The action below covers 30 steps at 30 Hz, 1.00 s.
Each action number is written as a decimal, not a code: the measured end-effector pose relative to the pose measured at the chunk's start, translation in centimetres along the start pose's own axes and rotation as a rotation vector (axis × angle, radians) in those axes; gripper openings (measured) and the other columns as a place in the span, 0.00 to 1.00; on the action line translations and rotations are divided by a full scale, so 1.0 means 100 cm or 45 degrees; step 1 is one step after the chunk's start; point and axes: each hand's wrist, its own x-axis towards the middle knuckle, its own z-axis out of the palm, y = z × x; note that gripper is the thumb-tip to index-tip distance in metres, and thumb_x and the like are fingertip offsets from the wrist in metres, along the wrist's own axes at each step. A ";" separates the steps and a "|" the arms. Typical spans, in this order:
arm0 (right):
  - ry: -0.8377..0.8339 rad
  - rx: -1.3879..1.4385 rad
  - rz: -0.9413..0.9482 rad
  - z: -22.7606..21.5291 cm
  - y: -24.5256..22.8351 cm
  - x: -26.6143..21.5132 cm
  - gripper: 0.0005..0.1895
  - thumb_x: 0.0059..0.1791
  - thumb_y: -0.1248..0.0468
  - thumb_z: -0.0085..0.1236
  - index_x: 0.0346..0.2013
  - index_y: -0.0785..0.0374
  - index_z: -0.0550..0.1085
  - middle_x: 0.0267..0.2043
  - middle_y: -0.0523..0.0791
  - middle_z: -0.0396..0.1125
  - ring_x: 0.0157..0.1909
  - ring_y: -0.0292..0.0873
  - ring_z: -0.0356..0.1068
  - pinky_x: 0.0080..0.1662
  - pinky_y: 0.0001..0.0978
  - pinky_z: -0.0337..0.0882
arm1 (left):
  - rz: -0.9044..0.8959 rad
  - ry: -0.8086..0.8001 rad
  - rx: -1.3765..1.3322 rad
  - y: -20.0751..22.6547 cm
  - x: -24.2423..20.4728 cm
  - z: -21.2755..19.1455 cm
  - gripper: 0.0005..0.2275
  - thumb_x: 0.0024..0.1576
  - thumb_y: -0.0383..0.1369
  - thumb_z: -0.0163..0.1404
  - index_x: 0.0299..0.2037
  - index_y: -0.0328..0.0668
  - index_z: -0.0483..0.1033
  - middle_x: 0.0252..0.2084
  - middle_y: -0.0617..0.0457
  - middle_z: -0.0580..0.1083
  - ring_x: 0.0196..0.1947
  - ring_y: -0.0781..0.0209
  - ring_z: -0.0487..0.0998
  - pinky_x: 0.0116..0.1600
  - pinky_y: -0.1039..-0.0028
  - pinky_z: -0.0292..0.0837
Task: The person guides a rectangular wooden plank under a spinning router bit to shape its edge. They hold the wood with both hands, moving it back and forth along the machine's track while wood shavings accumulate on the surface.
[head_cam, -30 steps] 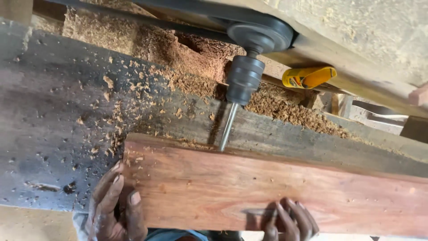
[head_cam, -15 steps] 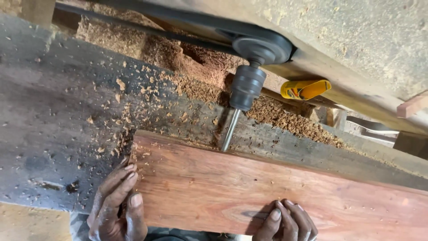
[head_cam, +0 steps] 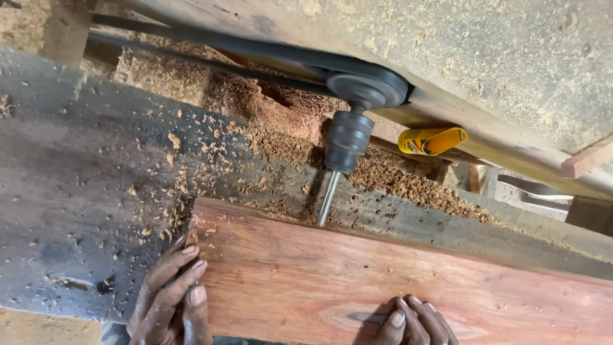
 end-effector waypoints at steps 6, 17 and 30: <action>-0.094 -0.036 -0.066 -0.005 0.035 -0.014 0.11 0.59 0.61 0.47 0.40 0.62 0.75 0.45 0.47 0.70 0.55 0.47 0.69 0.64 0.42 0.70 | -0.016 -0.016 0.015 -0.001 0.001 0.002 0.07 0.65 0.29 0.48 0.48 0.37 0.78 0.54 0.44 0.76 0.63 0.46 0.77 0.71 0.61 0.73; -0.248 -0.015 0.006 -0.010 0.036 -0.008 0.11 0.58 0.59 0.48 0.42 0.58 0.77 0.46 0.43 0.71 0.57 0.45 0.70 0.66 0.41 0.69 | -0.064 -0.061 0.061 0.000 0.006 0.002 0.08 0.66 0.31 0.48 0.48 0.37 0.78 0.55 0.43 0.76 0.64 0.47 0.77 0.70 0.61 0.73; -0.296 -0.037 -0.022 -0.004 0.052 -0.009 0.10 0.57 0.58 0.50 0.42 0.58 0.77 0.45 0.45 0.72 0.55 0.47 0.72 0.65 0.42 0.71 | -0.069 -0.027 0.073 0.004 0.014 0.009 0.08 0.64 0.29 0.49 0.47 0.36 0.79 0.54 0.44 0.77 0.62 0.49 0.78 0.70 0.63 0.73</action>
